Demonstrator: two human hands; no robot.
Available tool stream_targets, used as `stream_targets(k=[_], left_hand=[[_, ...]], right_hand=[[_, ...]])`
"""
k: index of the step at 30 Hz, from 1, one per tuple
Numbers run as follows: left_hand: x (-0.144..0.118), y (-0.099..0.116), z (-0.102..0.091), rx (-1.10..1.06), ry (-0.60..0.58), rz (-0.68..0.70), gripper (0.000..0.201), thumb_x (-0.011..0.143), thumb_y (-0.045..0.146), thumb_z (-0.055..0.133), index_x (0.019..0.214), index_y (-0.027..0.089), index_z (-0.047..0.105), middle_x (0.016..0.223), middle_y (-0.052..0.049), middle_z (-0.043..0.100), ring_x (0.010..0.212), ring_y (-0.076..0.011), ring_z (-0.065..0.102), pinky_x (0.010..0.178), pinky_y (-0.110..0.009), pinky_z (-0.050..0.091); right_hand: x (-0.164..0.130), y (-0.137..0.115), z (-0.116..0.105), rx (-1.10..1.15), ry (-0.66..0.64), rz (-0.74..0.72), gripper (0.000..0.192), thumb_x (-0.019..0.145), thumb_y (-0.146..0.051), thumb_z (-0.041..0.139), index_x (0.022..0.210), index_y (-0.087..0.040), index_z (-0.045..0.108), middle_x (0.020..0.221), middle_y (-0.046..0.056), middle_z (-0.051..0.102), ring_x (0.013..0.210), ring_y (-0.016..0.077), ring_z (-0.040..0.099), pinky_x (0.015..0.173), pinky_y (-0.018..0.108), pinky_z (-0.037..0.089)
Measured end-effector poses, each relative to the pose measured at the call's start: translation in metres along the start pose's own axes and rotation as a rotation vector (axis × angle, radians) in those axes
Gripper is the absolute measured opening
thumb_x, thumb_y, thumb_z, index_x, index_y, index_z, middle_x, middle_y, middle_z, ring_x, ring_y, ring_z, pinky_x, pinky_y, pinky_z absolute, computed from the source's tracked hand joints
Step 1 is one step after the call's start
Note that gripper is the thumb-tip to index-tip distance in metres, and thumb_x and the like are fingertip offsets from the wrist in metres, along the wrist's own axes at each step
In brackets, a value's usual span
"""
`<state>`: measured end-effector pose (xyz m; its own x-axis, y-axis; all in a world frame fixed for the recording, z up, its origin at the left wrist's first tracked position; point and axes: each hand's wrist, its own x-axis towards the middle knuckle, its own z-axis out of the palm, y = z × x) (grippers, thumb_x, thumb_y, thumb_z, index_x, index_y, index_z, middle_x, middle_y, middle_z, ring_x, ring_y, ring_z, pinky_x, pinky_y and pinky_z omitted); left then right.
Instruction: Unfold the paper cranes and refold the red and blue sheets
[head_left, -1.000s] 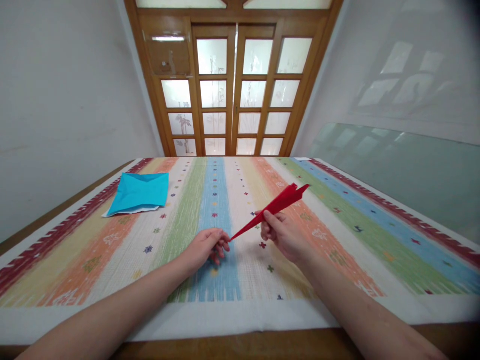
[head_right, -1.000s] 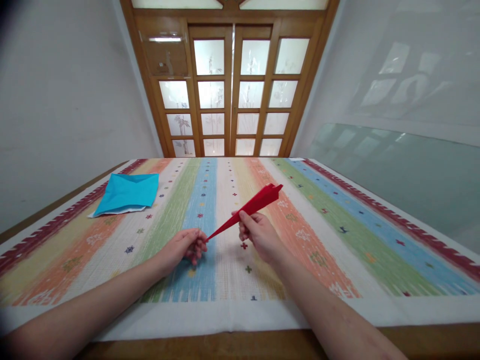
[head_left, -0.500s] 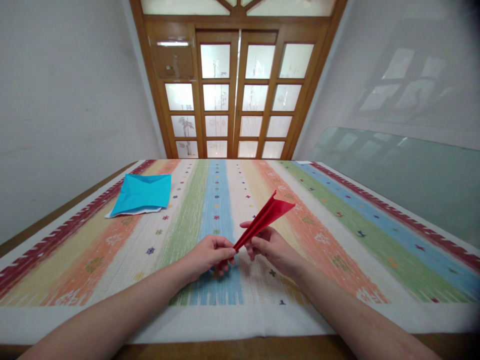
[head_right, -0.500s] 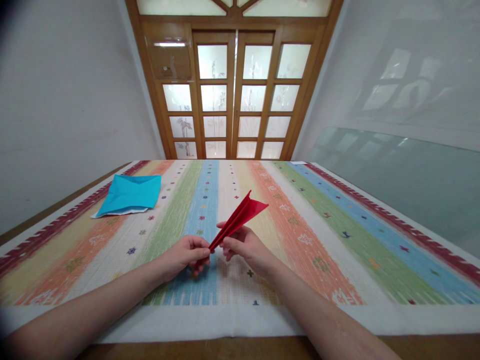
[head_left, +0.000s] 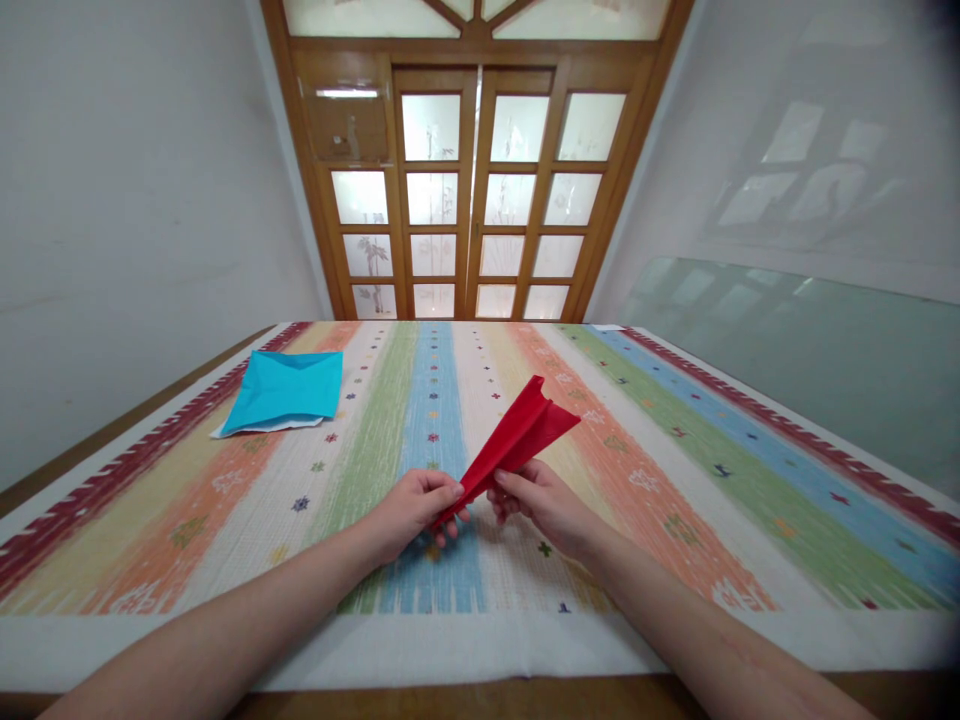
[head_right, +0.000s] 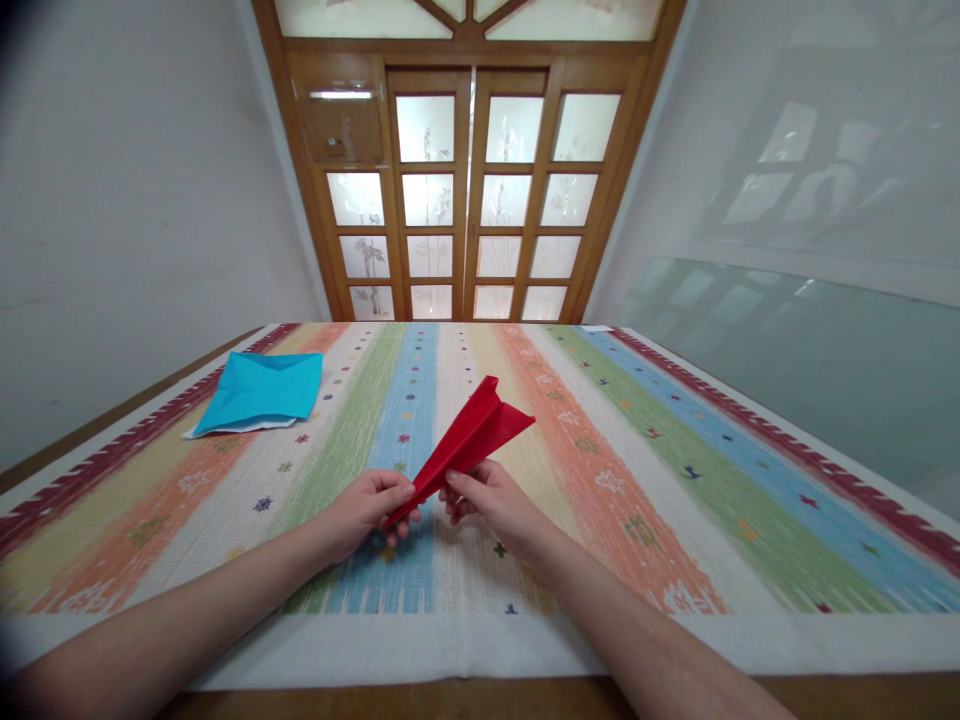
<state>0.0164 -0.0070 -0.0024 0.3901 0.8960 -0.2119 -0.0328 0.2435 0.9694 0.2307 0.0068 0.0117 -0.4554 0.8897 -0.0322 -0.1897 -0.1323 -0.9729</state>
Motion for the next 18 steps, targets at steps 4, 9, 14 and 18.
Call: stream_targets(k=[4, 9, 14, 18], left_hand=[[0.0, 0.001, 0.001, 0.044, 0.122, 0.068, 0.048, 0.077, 0.061, 0.073, 0.08, 0.014, 0.063, 0.072, -0.005, 0.067, 0.052, -0.0104, 0.058, 0.044, -0.02, 0.044], [0.004, 0.002, -0.003, 0.056, 0.254, 0.1, 0.043, 0.081, 0.056, 0.069, 0.079, 0.014, 0.062, 0.076, -0.006, 0.068, 0.052, -0.0103, 0.057, 0.045, -0.021, 0.044], [0.008, -0.002, -0.007, 0.104, 0.265, 0.097, 0.041, 0.082, 0.056, 0.066, 0.078, 0.015, 0.063, 0.072, -0.005, 0.067, 0.049, -0.0101, 0.055, 0.044, -0.022, 0.042], [0.007, -0.006, -0.007, 0.229, 0.212, 0.143, 0.039, 0.085, 0.052, 0.062, 0.075, 0.015, 0.064, 0.067, -0.003, 0.065, 0.05, -0.0113, 0.054, 0.047, -0.023, 0.041]], right_hand=[[0.002, -0.002, 0.001, -0.062, 0.064, 0.049, 0.035, 0.081, -0.052, 0.076, 0.085, -0.02, 0.062, 0.07, -0.001, 0.059, 0.056, 0.0119, 0.053, 0.052, 0.026, 0.044], [0.004, -0.006, -0.008, -0.437, 0.168, -0.144, 0.039, 0.089, -0.05, 0.067, 0.069, -0.022, 0.05, 0.057, -0.004, 0.049, 0.05, 0.0115, 0.044, 0.05, 0.027, 0.035], [-0.001, -0.005, -0.013, -0.858, 0.16, -0.502, 0.012, 0.094, -0.03, 0.063, 0.096, -0.022, 0.07, 0.075, 0.001, 0.065, 0.064, 0.015, 0.057, 0.06, 0.029, 0.042], [-0.004, -0.005, -0.013, -1.08, 0.122, -0.711, 0.027, 0.097, -0.019, 0.057, 0.119, -0.024, 0.07, 0.089, 0.004, 0.072, 0.073, 0.0158, 0.064, 0.067, 0.029, 0.047]])
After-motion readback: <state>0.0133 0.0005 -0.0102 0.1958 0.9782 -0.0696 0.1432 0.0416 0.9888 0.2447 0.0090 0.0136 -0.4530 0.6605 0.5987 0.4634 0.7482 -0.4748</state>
